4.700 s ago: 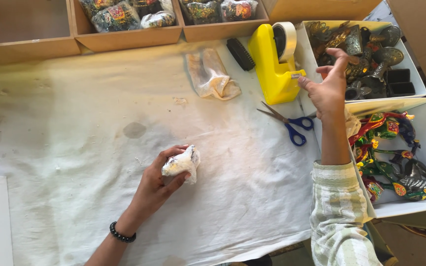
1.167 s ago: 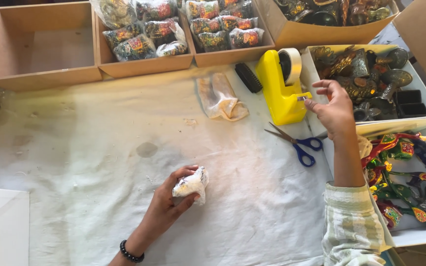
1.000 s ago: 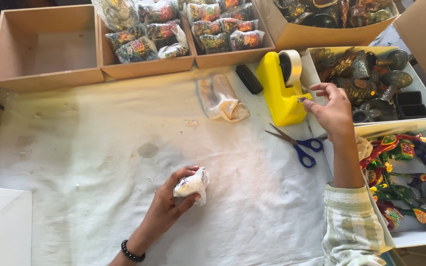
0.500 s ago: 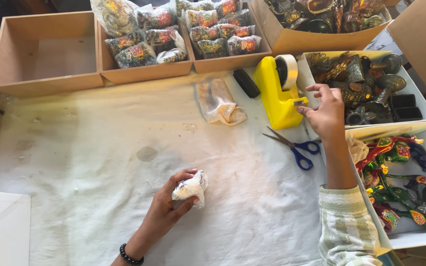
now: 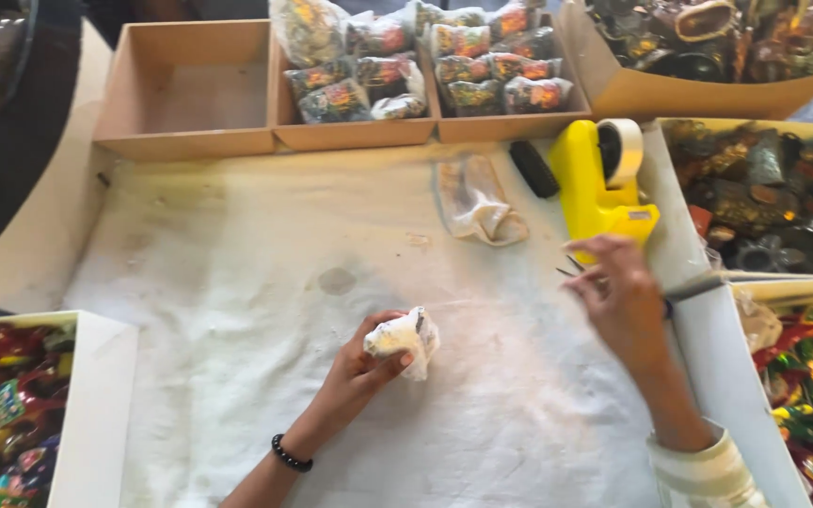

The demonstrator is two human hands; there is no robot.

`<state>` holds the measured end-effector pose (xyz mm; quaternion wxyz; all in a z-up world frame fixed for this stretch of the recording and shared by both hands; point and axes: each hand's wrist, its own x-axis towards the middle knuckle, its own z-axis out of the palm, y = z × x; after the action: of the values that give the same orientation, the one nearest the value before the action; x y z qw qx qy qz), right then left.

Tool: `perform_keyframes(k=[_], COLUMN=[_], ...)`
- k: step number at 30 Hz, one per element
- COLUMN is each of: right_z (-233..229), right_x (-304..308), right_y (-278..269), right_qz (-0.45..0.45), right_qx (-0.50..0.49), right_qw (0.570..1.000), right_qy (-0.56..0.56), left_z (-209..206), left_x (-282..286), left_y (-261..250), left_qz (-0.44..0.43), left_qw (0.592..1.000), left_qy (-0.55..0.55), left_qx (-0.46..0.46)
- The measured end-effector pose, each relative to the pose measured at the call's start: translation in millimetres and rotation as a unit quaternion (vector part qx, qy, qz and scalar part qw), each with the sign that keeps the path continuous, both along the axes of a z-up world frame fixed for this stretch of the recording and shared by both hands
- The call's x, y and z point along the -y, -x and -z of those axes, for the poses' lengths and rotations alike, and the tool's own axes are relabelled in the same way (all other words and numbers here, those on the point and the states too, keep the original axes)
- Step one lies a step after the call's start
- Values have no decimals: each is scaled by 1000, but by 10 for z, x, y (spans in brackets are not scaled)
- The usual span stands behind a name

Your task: The person wraps decorative elephant figurines in bubble wrap, secures the packaging with adhesive tape and scissors, and places the items into a box.

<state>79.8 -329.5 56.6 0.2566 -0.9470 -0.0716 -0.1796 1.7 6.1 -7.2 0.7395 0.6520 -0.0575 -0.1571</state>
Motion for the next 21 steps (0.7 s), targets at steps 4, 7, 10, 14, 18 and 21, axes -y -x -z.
perform_keyframes(k=[4, 7, 10, 14, 18, 21], right_z=[293, 413, 476, 524, 568, 591], right_x=[-437, -708, -858, -974, -1071, -1119], right_y=[236, 457, 589, 646, 653, 640], right_qz=[-225, -305, -330, -329, -294, -281], right_qx=[-37, -96, -179, -212, -180, -149], right_qw=[951, 902, 844, 841, 873, 891], right_qy=[-209, -292, -382, -374, -345, -324], left_z=[7, -113, -159, -231, -182, -211], left_x=[35, 93, 133, 156, 153, 157], left_y=[-10, 33, 51, 68, 63, 63], left_qz=[-16, -27, -36, -44, -48, -48], left_qw=[1000, 999, 992, 988, 989, 986], left_qy=[10, -28, -61, -92, -74, -87], left_qx=[-3, 33, 103, 115, 122, 137])
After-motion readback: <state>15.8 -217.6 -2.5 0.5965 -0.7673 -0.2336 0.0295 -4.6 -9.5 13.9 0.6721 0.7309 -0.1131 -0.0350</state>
